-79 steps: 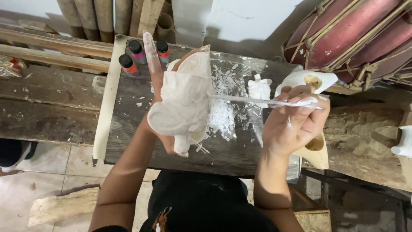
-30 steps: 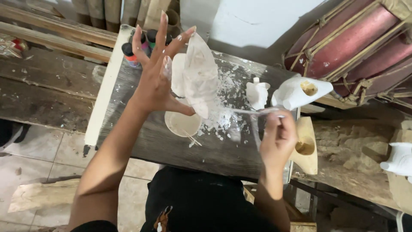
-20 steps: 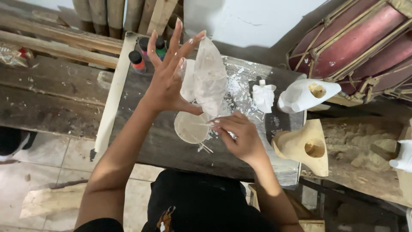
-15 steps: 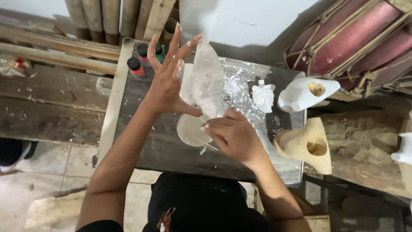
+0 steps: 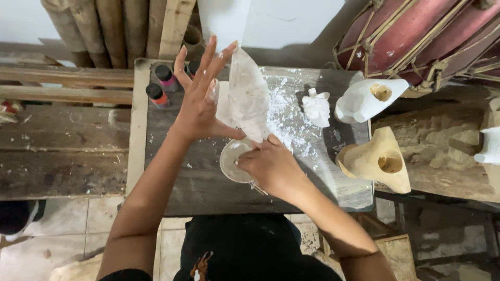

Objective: Applying a white coating to toy mold parts using a small stick

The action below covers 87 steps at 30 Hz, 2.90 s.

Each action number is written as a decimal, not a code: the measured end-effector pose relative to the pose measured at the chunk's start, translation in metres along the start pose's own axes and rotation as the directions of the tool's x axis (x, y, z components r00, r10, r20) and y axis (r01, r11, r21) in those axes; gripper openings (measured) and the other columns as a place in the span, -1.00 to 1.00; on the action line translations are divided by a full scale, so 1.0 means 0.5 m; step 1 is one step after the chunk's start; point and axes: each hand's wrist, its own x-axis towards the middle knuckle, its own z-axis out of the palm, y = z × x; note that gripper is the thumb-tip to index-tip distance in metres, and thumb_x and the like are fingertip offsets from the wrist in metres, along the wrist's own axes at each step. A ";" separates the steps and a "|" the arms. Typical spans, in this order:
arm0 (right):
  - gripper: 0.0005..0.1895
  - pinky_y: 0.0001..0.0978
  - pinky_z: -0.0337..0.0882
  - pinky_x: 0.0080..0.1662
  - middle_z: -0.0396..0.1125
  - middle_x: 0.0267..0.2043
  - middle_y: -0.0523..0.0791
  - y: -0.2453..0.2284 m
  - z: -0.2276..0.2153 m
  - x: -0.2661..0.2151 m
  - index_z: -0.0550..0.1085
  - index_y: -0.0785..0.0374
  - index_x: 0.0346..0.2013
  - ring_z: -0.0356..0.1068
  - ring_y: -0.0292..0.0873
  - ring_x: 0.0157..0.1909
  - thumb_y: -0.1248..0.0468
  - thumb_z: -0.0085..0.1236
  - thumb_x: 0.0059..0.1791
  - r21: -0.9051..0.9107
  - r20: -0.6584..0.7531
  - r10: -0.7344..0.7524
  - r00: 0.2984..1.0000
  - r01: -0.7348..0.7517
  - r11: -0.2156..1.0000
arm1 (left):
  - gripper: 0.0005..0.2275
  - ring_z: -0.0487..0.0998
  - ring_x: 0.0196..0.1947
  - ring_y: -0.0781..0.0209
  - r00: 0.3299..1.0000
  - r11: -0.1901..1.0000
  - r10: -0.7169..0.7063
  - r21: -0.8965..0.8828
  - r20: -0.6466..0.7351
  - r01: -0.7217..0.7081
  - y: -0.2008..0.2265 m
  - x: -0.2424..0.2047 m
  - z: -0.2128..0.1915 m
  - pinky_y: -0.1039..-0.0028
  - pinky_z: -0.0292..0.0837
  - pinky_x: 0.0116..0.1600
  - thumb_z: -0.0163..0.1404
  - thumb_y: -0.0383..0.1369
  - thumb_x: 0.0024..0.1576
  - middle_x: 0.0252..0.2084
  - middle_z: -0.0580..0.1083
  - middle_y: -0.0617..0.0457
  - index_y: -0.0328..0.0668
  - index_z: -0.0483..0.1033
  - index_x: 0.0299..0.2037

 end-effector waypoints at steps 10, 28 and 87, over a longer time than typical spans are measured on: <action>-0.76 -0.54 0.36 -0.43 0.55 -0.22 -0.23 0.029 -0.038 -0.136 0.58 0.08 0.02 0.30 -0.40 -0.52 0.30 0.06 0.09 0.584 -0.323 0.373 0.870 -0.127 0.802 | -0.01 0.00 0.62 -0.31 1.000 0.999 -0.002 -0.054 -0.011 0.002 -0.010 0.003 -0.009 -0.24 -0.43 0.56 -0.16 0.49 0.12 0.58 0.03 -0.16 0.54 -0.58 0.57; -0.79 -0.39 0.41 -0.07 0.23 -0.26 -0.07 0.076 -0.178 -0.069 0.31 0.25 -0.16 0.27 -0.20 -0.23 0.17 0.01 0.21 0.678 -0.734 0.592 0.334 0.408 0.611 | -0.14 0.00 0.65 -0.16 0.995 0.995 0.070 -0.074 0.070 -0.064 0.020 -0.009 0.020 -0.27 -0.42 0.58 -0.40 0.50 0.22 0.64 -0.08 0.00 0.47 -0.53 0.59; -0.68 -0.08 0.43 -0.20 0.19 -0.40 0.09 0.081 -0.203 -0.129 0.26 0.38 -0.25 0.33 0.10 -0.37 0.16 -0.02 0.22 0.331 -0.932 0.288 0.218 0.197 0.923 | -0.38 0.31 0.52 -0.18 0.984 0.983 0.149 0.090 0.094 -0.158 0.072 0.029 -0.024 -0.35 -0.20 0.42 -0.34 0.34 0.43 0.53 0.18 -0.21 0.58 -0.39 0.54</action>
